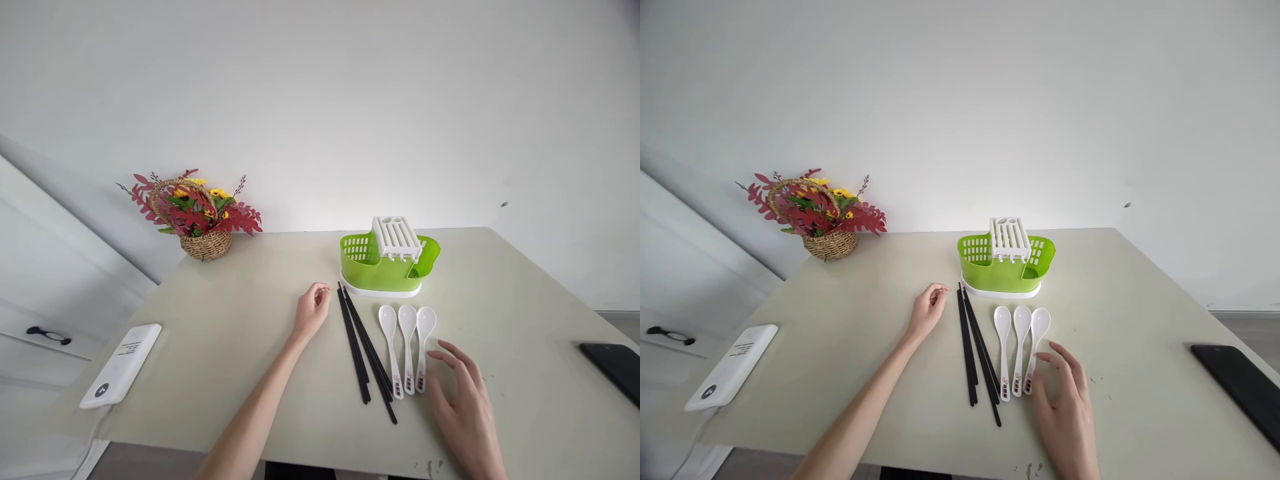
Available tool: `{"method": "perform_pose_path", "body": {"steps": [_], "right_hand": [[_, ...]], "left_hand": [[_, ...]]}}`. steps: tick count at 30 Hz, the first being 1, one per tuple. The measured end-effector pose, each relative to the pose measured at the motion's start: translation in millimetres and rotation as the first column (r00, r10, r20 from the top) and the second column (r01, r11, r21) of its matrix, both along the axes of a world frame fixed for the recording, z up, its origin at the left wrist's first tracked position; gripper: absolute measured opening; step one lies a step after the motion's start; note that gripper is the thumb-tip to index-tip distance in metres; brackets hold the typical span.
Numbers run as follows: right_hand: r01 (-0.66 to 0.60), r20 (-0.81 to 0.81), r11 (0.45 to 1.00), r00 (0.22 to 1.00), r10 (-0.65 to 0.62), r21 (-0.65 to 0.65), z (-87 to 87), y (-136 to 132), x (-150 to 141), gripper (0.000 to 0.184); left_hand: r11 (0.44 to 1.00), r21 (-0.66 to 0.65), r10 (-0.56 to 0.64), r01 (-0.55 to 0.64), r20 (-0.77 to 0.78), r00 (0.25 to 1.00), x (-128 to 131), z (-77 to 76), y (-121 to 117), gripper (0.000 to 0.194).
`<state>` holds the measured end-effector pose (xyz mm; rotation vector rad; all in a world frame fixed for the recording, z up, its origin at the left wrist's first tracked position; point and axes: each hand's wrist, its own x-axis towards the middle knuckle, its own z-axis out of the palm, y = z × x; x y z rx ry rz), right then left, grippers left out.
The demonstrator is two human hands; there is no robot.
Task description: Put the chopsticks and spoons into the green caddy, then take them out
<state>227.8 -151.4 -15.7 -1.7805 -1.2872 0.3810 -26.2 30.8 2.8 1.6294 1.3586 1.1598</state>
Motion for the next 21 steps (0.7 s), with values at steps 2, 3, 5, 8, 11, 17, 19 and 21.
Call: {"method": "perform_pose_path", "body": {"steps": [2, 3, 5, 8, 11, 17, 19, 21], "right_hand": [[-0.058, 0.073, 0.998, 0.996, 0.056, 0.026, 3.3, 0.8, -3.8, 0.030], [-0.090, 0.110, 0.995, 0.990, 0.086, 0.040, 4.5, 1.7, -5.4, 0.028], [-0.156, 0.175, 0.986, 0.974, 0.144, 0.058, 6.9, 4.8, -8.1, 0.025], [-0.296, 0.254, 0.954, 0.927, 0.275, 0.049, 13.3, 13.8, -10.4, 0.023], [-0.438, 0.363, 0.899, 0.839, 0.404, 0.012, 22.6, 27.3, -12.9, 0.022], [-0.491, 0.657, 0.870, 0.646, 0.389, -0.031, 34.6, 52.0, -21.2, 0.019], [-0.491, 0.724, 0.869, 0.578, 0.376, -0.059, 38.0, 56.9, -23.7, 0.020], [-0.491, 0.779, 0.868, 0.514, 0.359, -0.076, 41.7, 60.2, -25.6, 0.020]], "left_hand": [[1.000, 0.011, -0.005, 0.005, -0.018, 1.000, 0.8, -0.3, 0.3, 0.023], [1.000, 0.017, -0.009, 0.010, -0.027, 1.000, 1.3, -0.6, 0.2, 0.024], [0.999, 0.028, -0.018, 0.020, -0.043, 0.999, 2.6, -1.4, -0.5, 0.025], [0.999, 0.036, -0.034, 0.036, -0.056, 0.998, 4.3, -2.5, -2.4, 0.025], [0.999, 0.039, -0.034, 0.037, -0.067, 0.997, 5.2, -2.8, -4.0, 0.025], [0.999, 0.014, -0.031, 0.033, -0.094, 0.995, 6.2, -2.0, -7.1, 0.025], [0.999, 0.012, -0.046, 0.047, -0.113, 0.993, 6.6, -1.3, -8.8, 0.026], [0.998, 0.004, -0.060, 0.061, -0.127, 0.990, 6.7, -0.5, -10.2, 0.027]]}}
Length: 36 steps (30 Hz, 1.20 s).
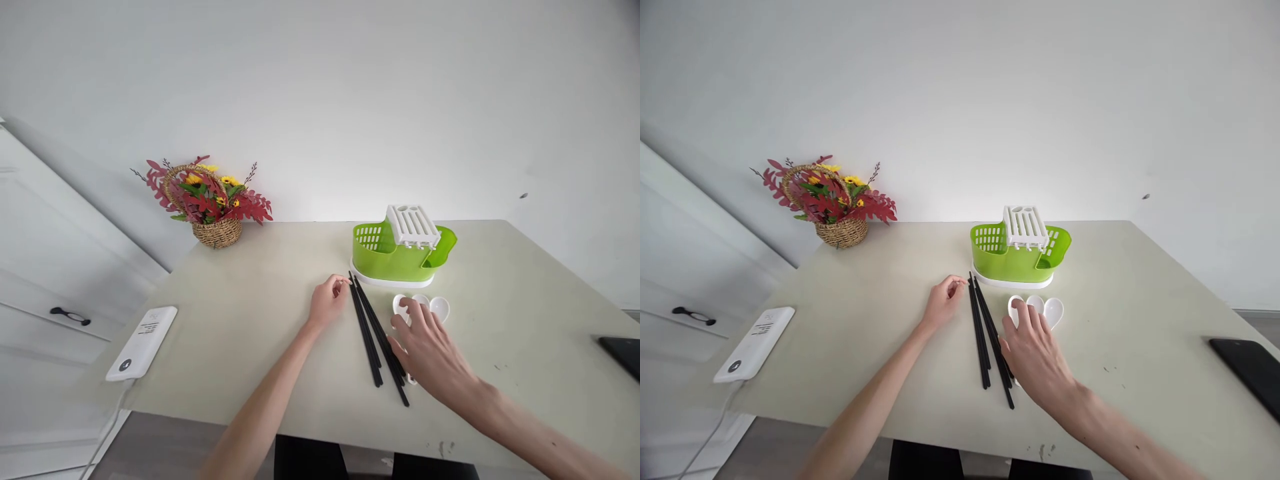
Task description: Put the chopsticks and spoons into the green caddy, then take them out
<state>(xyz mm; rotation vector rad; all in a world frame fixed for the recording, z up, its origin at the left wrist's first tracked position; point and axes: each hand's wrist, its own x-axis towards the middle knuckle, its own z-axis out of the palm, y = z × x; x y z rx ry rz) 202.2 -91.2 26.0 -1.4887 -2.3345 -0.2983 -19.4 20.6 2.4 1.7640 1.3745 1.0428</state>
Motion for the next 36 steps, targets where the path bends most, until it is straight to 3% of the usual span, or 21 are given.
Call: {"method": "perform_pose_path", "body": {"steps": [10, 23, 36], "right_hand": [[-0.009, 0.205, 1.000, 0.979, 0.006, 0.015, -3.2, 7.6, -2.4, 0.018], [-0.072, 0.272, 0.995, 0.959, 0.087, -0.062, -4.4, 15.2, -10.5, 0.020], [-0.017, 0.097, 0.972, 0.994, 0.041, -0.235, 0.6, 28.6, -26.5, 0.018]], "left_hand": [[1.000, 0.015, -0.016, 0.016, -0.042, 0.999, -0.2, -2.0, -0.2, 0.026], [0.999, 0.032, -0.029, 0.029, -0.009, 1.000, -0.5, -1.6, -1.0, 0.024], [0.999, -0.010, -0.029, 0.031, 0.127, 0.991, -3.1, -12.2, 5.5, 0.024]]}}
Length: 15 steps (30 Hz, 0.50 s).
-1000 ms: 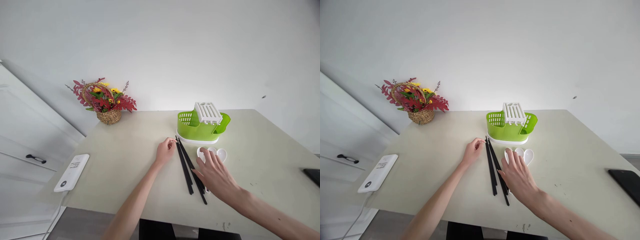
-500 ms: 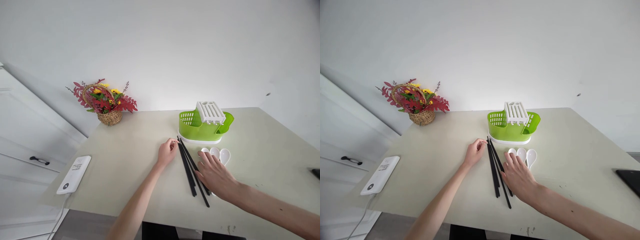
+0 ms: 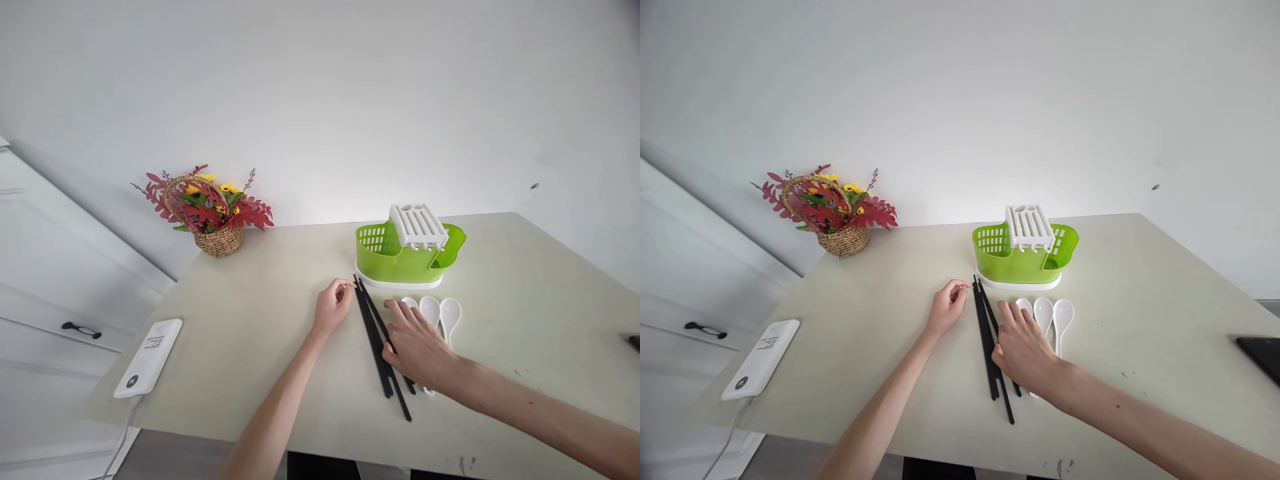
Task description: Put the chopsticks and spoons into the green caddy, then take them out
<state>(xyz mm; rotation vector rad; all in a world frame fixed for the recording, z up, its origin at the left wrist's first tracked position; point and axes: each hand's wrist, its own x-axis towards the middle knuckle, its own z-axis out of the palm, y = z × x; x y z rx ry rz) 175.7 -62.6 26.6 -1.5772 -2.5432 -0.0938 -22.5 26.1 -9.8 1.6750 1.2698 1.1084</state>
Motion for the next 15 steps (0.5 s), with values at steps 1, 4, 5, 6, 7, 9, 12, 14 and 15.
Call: {"method": "perform_pose_path", "body": {"steps": [1, 4, 5, 6, 7, 9, 12, 14, 15], "right_hand": [[0.001, -0.008, 1.000, 1.000, -0.001, 0.001, -0.3, -0.2, 0.1, 0.017], [0.010, -0.030, 1.000, 1.000, -0.010, 0.005, -1.2, -0.4, 0.2, 0.017], [0.015, -0.037, 1.000, 0.999, -0.014, 0.009, -1.4, -0.2, 0.1, 0.018], [0.019, -0.045, 1.000, 0.999, -0.019, 0.014, -1.5, 0.0, 0.0, 0.018], [0.024, -0.053, 1.000, 0.998, -0.023, 0.018, -1.6, 0.2, -0.2, 0.018], [0.032, -0.066, 0.999, 0.997, -0.031, 0.020, -1.7, 0.8, -0.4, 0.020], [0.042, -0.084, 0.999, 0.996, -0.042, 0.002, -1.2, 1.7, -0.1, 0.022], [0.049, -0.101, 0.999, 0.994, -0.050, -0.016, -0.5, 2.6, 0.5, 0.023], [0.052, -0.110, 0.998, 0.992, -0.054, -0.024, 0.1, 3.0, 0.9, 0.024]], "left_hand": [[1.000, -0.002, 0.001, -0.001, 0.001, 1.000, 0.0, 0.0, 0.1, 0.024], [1.000, -0.005, 0.003, -0.003, 0.000, 1.000, -0.1, 0.1, 0.1, 0.024], [1.000, -0.005, 0.003, -0.003, -0.001, 1.000, -0.1, 0.1, 0.0, 0.025], [1.000, -0.005, 0.002, -0.002, -0.002, 1.000, -0.2, 0.1, 0.0, 0.025], [1.000, -0.003, 0.001, -0.001, -0.005, 1.000, -0.3, -0.1, -0.1, 0.026], [1.000, 0.000, -0.005, 0.005, -0.010, 1.000, -0.6, -0.3, -0.2, 0.026], [1.000, 0.012, -0.007, 0.008, -0.018, 1.000, -0.8, -0.3, -0.3, 0.026], [1.000, 0.020, -0.003, 0.004, -0.027, 1.000, -0.9, 0.1, -0.3, 0.025], [1.000, 0.022, -0.001, 0.002, -0.031, 1.000, -0.8, 0.5, -0.3, 0.025]]}}
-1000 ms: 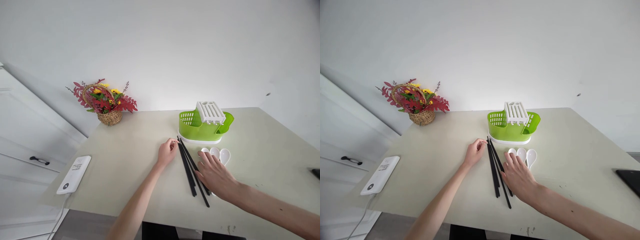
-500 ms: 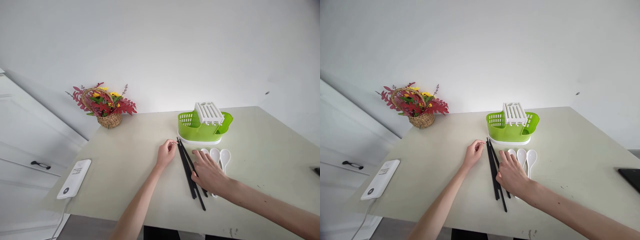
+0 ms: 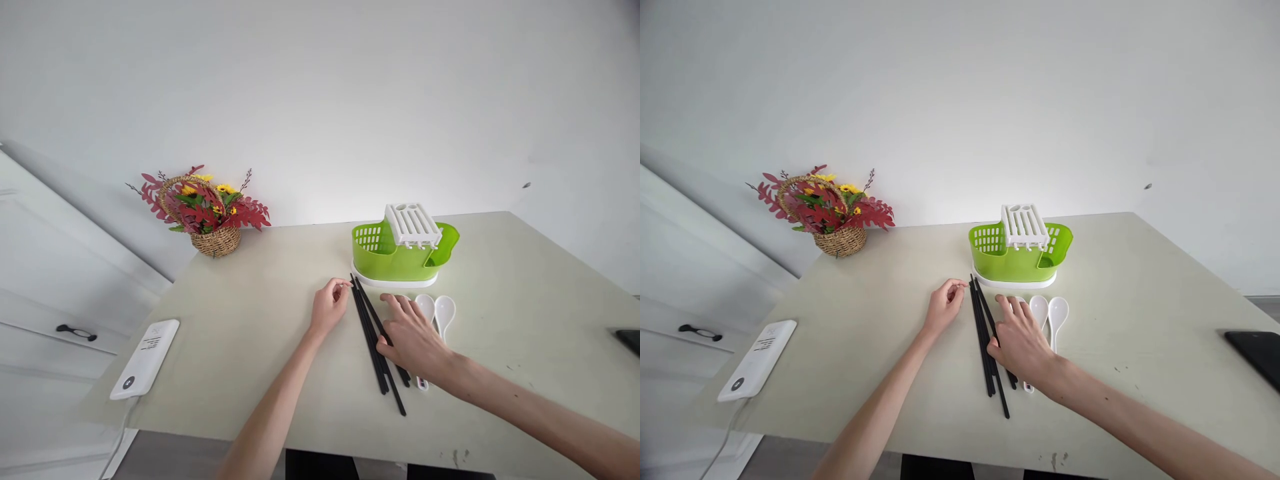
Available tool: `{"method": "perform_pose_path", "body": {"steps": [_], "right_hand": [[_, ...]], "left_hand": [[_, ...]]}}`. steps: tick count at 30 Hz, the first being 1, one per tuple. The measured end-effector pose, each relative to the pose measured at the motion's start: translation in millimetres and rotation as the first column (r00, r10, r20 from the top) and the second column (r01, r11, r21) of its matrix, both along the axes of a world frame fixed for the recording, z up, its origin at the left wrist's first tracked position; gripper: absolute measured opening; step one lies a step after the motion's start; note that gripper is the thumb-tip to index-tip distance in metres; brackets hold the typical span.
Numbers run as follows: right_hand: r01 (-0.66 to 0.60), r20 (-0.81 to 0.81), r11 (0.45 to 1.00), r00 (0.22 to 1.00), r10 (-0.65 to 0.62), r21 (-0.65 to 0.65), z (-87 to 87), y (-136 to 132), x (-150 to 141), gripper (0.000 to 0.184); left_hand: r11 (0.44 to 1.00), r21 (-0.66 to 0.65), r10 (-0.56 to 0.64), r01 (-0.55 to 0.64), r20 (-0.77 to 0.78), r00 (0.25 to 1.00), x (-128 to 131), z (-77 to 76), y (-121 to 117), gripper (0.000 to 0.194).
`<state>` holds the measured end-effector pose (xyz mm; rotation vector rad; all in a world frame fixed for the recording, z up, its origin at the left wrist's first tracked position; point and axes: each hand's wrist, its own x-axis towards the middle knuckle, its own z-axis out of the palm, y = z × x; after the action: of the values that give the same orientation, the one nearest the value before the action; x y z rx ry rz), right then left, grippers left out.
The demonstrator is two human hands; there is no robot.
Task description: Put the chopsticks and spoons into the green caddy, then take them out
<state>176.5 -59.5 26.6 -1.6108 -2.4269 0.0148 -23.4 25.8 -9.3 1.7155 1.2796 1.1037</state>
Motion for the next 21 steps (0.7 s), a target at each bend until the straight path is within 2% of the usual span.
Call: {"method": "perform_pose_path", "body": {"steps": [12, 21], "right_hand": [[-0.005, -0.071, 1.000, 0.997, 0.007, 0.025, 3.4, 1.2, -1.3, 0.028], [-0.038, -0.086, 0.987, 0.995, 0.052, 0.158, 12.4, -1.4, -7.6, 0.029]], "left_hand": [[1.000, -0.003, -0.002, 0.002, 0.006, 1.000, 0.7, 1.1, 0.8, 0.025], [0.999, -0.040, 0.008, -0.009, -0.031, 0.999, 2.8, 7.7, -2.5, 0.021]]}}
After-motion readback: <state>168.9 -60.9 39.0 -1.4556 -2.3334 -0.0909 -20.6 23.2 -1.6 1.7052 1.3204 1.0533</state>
